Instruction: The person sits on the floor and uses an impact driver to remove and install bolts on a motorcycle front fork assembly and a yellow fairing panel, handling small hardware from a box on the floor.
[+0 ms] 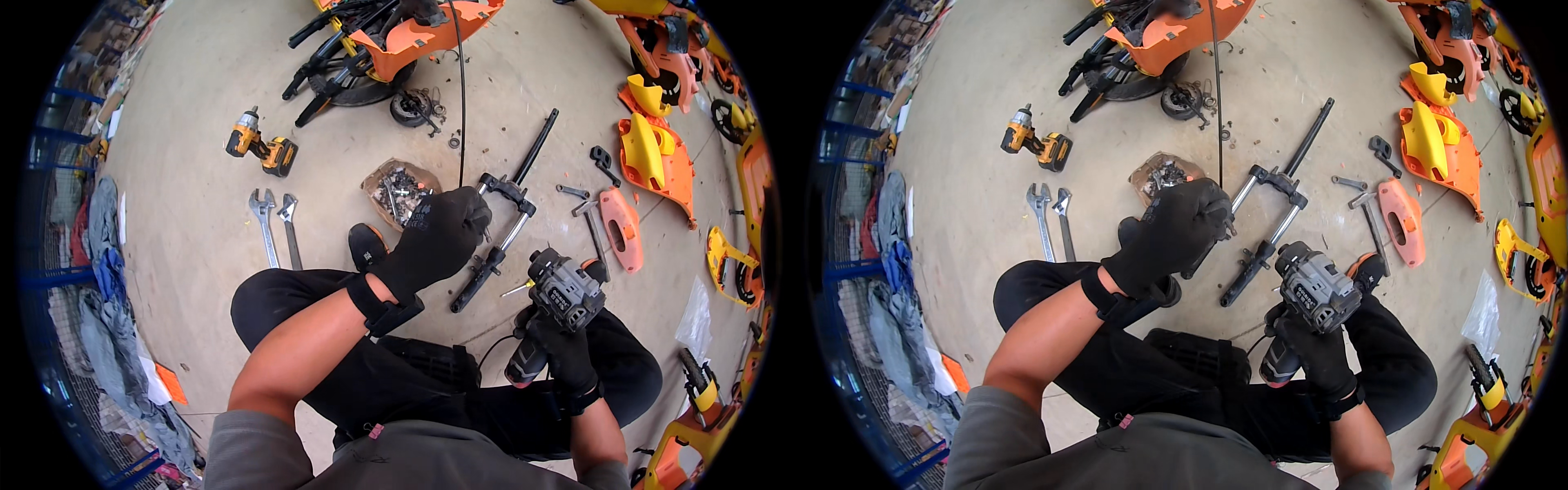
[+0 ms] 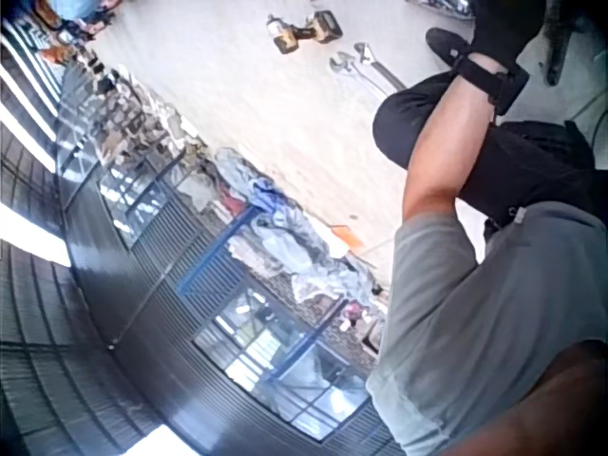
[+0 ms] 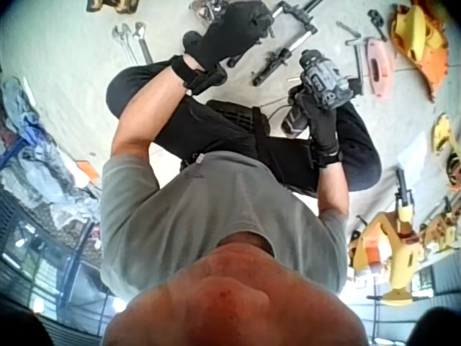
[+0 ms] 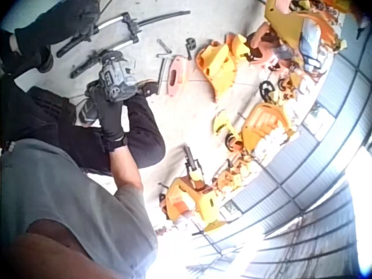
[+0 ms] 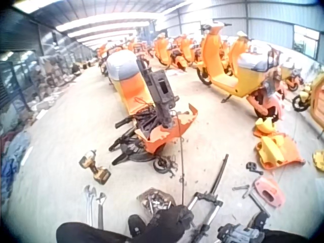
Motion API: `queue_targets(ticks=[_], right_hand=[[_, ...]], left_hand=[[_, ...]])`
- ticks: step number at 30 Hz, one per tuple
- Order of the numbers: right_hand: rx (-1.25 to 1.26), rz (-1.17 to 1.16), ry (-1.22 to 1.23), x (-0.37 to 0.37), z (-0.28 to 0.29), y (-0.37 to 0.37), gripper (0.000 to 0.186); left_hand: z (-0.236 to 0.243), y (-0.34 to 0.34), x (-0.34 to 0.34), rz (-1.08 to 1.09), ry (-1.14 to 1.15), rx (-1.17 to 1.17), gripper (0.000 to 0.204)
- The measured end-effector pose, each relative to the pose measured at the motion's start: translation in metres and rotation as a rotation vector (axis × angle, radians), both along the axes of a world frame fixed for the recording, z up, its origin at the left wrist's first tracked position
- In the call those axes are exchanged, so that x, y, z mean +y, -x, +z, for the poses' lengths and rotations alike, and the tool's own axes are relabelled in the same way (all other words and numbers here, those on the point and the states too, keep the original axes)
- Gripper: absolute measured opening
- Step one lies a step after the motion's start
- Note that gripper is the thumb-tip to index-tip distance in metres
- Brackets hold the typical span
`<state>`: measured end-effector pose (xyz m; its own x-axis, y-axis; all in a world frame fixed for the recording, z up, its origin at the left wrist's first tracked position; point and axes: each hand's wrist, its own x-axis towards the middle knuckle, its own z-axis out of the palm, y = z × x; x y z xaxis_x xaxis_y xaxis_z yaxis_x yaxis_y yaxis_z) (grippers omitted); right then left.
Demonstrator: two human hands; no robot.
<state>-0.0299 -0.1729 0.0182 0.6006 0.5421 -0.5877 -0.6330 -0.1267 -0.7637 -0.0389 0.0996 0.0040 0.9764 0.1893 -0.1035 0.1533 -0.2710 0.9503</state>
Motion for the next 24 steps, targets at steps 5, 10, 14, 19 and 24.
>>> queue_targets(ticks=[5,10,14,19,24], right_hand=[[-0.005,-0.063,-0.148,0.011,0.009,-0.002,0.046],[0.141,-0.172,-0.207,0.015,0.021,-0.004,0.049],[0.126,-0.066,-0.251,0.012,0.027,-0.006,0.048],[0.132,-0.06,-0.308,0.009,0.023,-0.005,0.05],[0.244,-0.117,-0.348,0.006,0.02,-0.007,0.047]], left_hand=[[0.0,0.003,-0.02,-0.105,0.117,-0.042,0.016],[0.025,0.001,-0.042,-0.184,0.472,0.215,0.02],[0.027,0.001,-0.045,-0.179,0.586,0.302,0.02],[0.019,0.008,-0.051,-0.219,0.585,0.277,0.018],[0.014,0.01,-0.05,-0.332,0.425,0.233,0.017]])
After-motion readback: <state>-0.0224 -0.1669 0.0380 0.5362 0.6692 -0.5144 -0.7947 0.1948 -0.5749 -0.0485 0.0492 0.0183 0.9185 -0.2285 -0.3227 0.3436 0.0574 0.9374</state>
